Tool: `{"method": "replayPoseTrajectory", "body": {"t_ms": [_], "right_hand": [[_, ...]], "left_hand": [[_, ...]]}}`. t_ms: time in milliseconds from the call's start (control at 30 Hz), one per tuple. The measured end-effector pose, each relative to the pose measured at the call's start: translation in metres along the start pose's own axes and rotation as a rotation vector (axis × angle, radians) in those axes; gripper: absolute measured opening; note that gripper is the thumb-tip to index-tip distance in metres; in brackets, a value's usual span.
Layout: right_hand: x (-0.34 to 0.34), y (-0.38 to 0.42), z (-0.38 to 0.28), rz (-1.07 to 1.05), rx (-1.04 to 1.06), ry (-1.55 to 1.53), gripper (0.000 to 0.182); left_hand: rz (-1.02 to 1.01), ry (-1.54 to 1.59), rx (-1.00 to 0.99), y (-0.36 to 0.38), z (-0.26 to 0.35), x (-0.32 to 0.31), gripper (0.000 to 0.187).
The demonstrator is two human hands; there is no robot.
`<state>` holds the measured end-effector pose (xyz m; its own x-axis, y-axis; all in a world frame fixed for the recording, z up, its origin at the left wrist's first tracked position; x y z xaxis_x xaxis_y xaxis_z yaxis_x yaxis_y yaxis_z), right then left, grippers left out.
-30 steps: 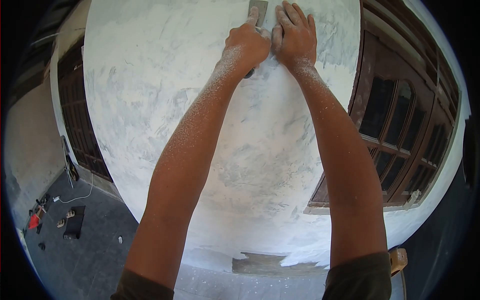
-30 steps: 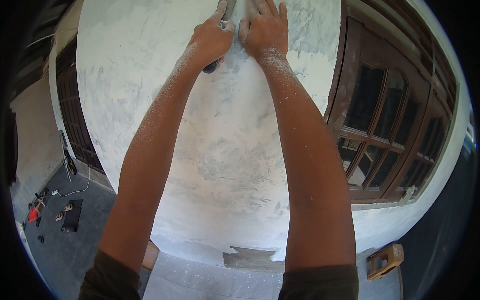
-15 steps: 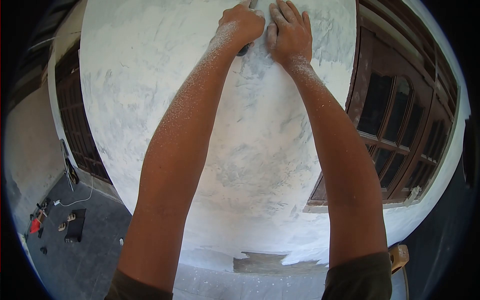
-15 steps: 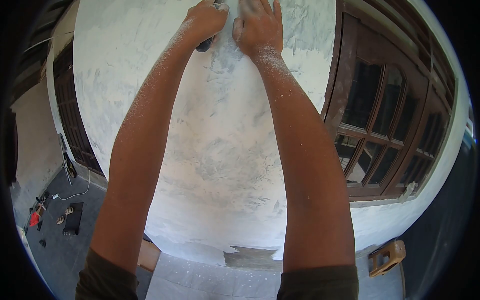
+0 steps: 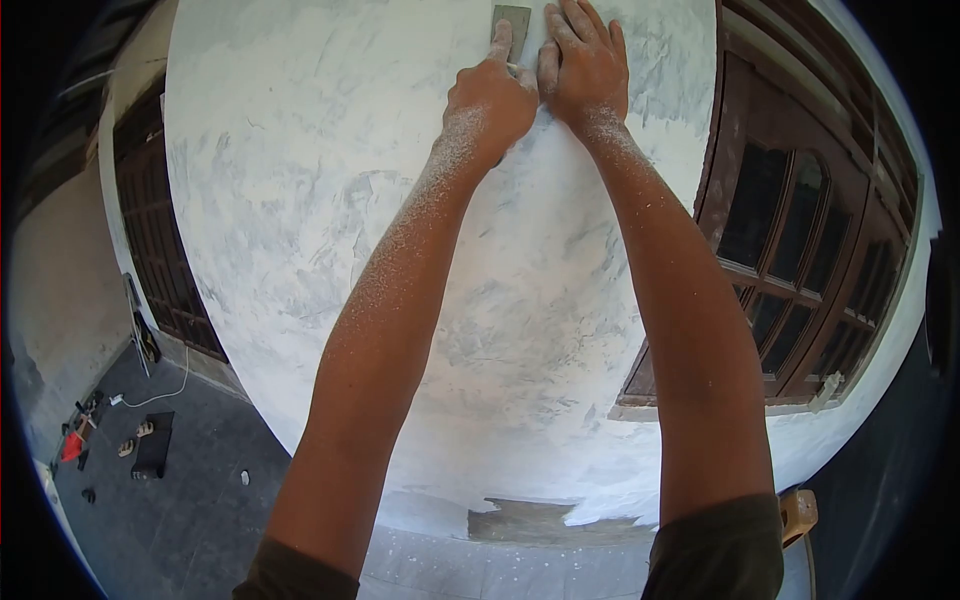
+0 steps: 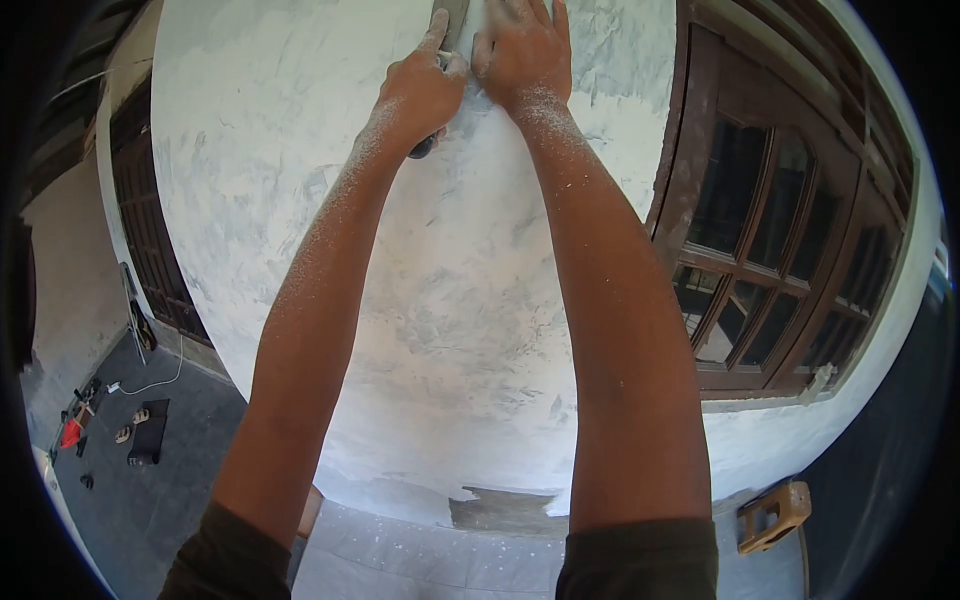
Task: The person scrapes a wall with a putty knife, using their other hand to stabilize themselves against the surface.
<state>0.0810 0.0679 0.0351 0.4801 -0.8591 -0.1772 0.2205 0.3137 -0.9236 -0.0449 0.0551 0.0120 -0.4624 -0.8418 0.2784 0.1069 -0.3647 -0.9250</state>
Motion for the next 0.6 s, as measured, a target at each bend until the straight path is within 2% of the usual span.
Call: {"method": "replayPoseTrajectory", "body": {"t_ms": [67,100,133,200,267,300,333,400,467,500,533,567,600], "right_hand": [[0.002,-0.005,0.002,0.017,0.012,0.032,0.051],[0.004,-0.003,0.001,0.010,0.008,0.010,0.051],[0.004,-0.003,0.000,0.000,0.009,-0.014,0.051],[0.006,-0.004,0.001,-0.002,0.008,-0.014,0.051],[0.005,-0.001,-0.001,-0.004,-0.004,-0.025,0.051],[0.003,-0.002,0.000,-0.008,-0.005,-0.014,0.051],[0.003,-0.002,0.001,-0.011,-0.005,0.000,0.051],[0.001,-0.002,0.002,-0.010,-0.001,0.008,0.051],[0.000,-0.002,0.002,-0.015,0.010,0.019,0.051],[0.000,-0.002,0.002,-0.020,0.002,0.001,0.051],[0.001,-0.001,0.003,-0.025,-0.014,-0.017,0.051],[0.001,-0.001,0.003,-0.030,-0.013,0.004,0.051],[0.000,-0.001,0.002,-0.038,-0.013,0.021,0.051]], "left_hand": [[-0.256,0.293,0.307,0.008,0.030,0.041,0.062],[-0.078,0.329,0.139,-0.022,0.014,0.021,0.048],[-0.231,0.298,0.155,-0.035,0.018,0.034,0.058],[-0.356,0.173,0.108,-0.059,0.011,0.020,0.067],[-0.181,0.343,0.178,-0.008,0.016,0.027,0.068],[-0.015,0.169,0.099,0.000,0.005,0.002,0.070],[0.006,0.095,0.049,0.008,0.007,0.003,0.072],[-0.224,0.376,0.235,0.008,0.017,0.019,0.071],[-0.452,0.330,0.265,-0.043,0.021,0.040,0.065],[-0.459,0.402,0.295,-0.029,0.038,0.067,0.070],[-0.459,0.402,0.290,-0.032,0.037,0.059,0.070],[-0.276,0.186,0.153,-0.042,0.028,0.043,0.071],[-0.093,-0.031,0.018,-0.060,0.005,0.000,0.072]]}}
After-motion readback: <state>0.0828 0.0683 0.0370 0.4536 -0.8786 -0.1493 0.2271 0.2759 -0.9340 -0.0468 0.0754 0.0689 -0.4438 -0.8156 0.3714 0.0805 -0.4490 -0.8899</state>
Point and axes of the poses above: each hand's wrist, its own y-axis away from the middle knuckle, its own x-axis out of the back of the hand, z = x × y, the point moved 5 cm from there along -y, towards the middle knuckle
